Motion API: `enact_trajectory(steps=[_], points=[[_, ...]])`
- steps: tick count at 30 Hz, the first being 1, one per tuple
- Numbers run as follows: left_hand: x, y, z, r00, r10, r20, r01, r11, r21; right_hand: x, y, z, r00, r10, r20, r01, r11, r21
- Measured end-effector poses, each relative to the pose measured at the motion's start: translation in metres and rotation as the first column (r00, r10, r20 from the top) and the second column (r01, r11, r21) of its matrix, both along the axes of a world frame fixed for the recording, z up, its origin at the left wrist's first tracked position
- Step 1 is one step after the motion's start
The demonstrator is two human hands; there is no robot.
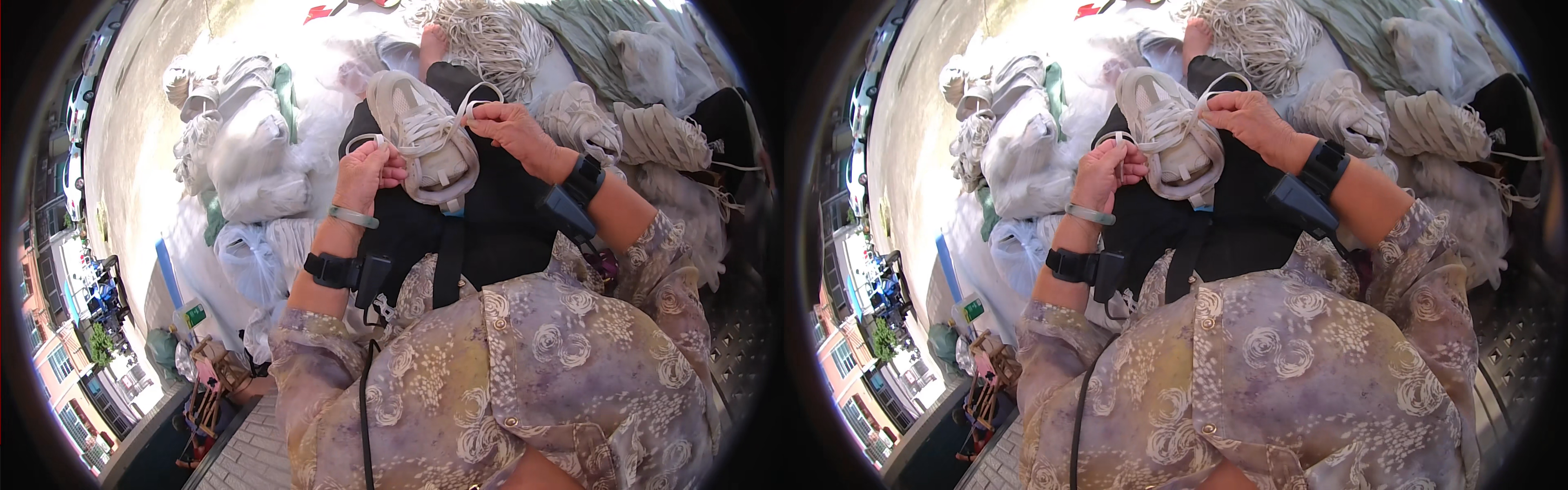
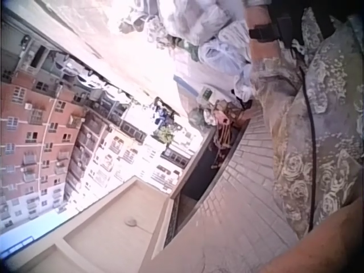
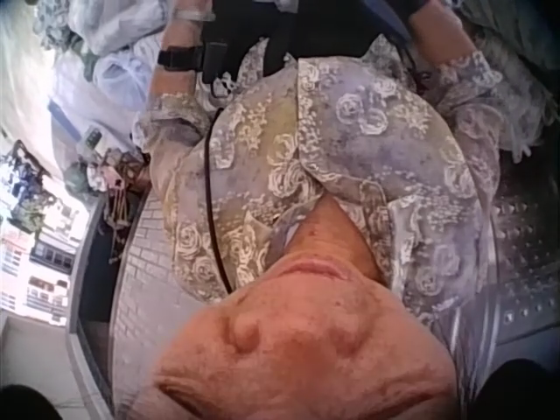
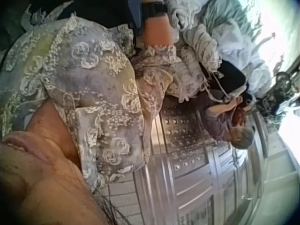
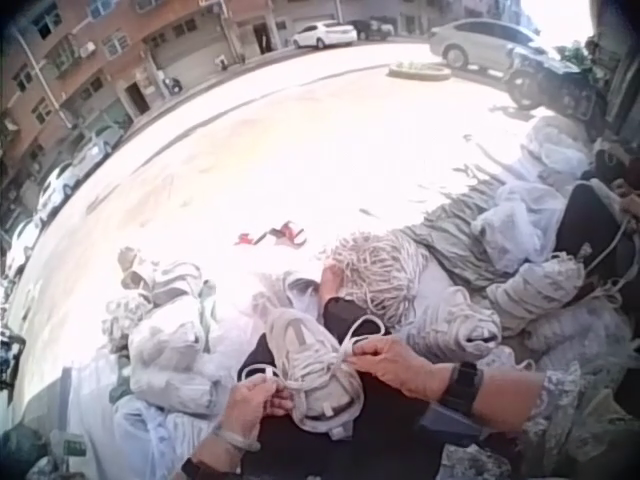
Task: Lacing white athletic shoes and preparing them for further processing or packaging.
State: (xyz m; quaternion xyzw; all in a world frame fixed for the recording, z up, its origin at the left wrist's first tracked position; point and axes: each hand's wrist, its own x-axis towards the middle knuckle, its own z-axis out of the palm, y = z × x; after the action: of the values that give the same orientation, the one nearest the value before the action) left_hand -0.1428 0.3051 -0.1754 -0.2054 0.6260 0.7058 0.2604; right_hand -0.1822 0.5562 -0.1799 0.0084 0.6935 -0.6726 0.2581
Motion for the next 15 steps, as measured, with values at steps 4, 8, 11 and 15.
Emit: enact_trajectory(steps=[4,8,11,15], points=[[0.024,0.005,-0.001,0.993,0.005,-0.119,-0.028,0.982,-0.188,0.011,0.007,-0.013,0.992,0.009,0.129,-0.007,1.0,-0.018],[0.04,0.015,0.008,0.982,0.005,-0.189,-0.057,0.961,-0.272,0.014,0.003,-0.015,0.97,-0.124,0.208,0.146,0.985,-0.095],[0.041,0.014,0.0,0.976,0.031,-0.218,-0.078,0.974,-0.212,0.012,-0.005,-0.016,0.954,-0.207,0.216,0.239,0.962,-0.134],[0.037,0.016,-0.007,0.974,0.124,-0.19,-0.153,0.977,-0.146,0.01,-0.013,-0.021,0.958,-0.249,0.14,0.274,0.938,-0.213]])
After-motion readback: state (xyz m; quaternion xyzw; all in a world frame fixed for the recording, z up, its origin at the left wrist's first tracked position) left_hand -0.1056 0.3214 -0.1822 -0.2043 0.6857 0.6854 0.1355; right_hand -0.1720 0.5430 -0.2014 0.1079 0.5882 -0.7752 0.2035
